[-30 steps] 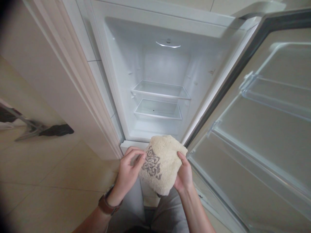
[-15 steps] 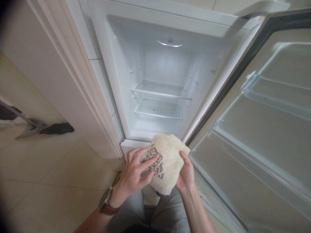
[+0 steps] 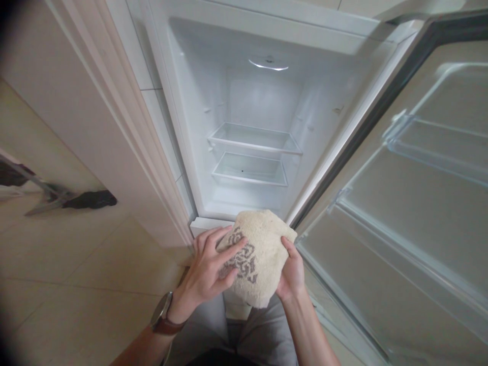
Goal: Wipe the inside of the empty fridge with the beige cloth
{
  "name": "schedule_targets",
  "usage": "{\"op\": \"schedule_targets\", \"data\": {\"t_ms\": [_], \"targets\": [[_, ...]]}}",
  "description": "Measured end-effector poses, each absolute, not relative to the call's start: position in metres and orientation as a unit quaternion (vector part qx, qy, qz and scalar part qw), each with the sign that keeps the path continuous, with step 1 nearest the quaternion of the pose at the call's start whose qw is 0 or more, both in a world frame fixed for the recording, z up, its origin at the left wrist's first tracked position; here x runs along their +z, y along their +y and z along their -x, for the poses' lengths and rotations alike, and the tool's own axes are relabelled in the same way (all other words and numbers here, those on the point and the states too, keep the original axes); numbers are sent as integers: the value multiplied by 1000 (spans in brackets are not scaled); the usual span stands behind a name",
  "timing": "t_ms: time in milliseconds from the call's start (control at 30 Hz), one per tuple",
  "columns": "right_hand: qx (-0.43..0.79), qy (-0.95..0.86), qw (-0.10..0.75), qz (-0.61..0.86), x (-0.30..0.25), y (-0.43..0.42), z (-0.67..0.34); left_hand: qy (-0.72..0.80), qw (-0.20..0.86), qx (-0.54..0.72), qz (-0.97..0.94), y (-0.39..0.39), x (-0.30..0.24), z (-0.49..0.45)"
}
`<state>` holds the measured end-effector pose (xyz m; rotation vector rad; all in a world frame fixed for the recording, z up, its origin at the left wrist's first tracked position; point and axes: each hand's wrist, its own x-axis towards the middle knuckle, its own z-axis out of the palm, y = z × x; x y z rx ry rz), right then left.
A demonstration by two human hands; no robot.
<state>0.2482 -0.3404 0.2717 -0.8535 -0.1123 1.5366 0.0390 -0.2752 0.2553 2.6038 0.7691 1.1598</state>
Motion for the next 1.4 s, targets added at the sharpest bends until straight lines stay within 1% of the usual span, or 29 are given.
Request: {"op": "schedule_targets", "data": {"t_ms": [233, 333, 433, 533, 633, 733, 900, 1000, 1167, 1400], "targets": [[691, -57, 624, 360, 272, -342, -247, 230, 92, 401, -882, -280, 255, -41], [685, -61, 628, 364, 271, -343, -248, 241, 91, 414, -873, -279, 253, -41], [681, -63, 633, 363, 272, -343, -247, 253, 95, 402, -875, -277, 253, -41], [687, -51, 629, 361, 274, -344, -247, 228, 87, 395, -886, -276, 253, -40], [683, -30, 630, 367, 275, -343, -247, 215, 80, 429, -874, -276, 250, -38], [670, -22, 638, 378, 275, -342, -247, 249, 94, 452, -852, -276, 247, -36], [666, -23, 638, 387, 274, -341, -247, 273, 148, 397, -864, -276, 246, -39], [671, -28, 638, 377, 273, -342, -247, 264, 155, 387, -870, -278, 246, -42], [680, -38, 637, 362, 271, -343, -248, 255, 146, 376, -879, -283, 245, -45], [702, -42, 625, 340, 272, -343, -247, 223, 93, 383, -892, -286, 246, -46]]}}
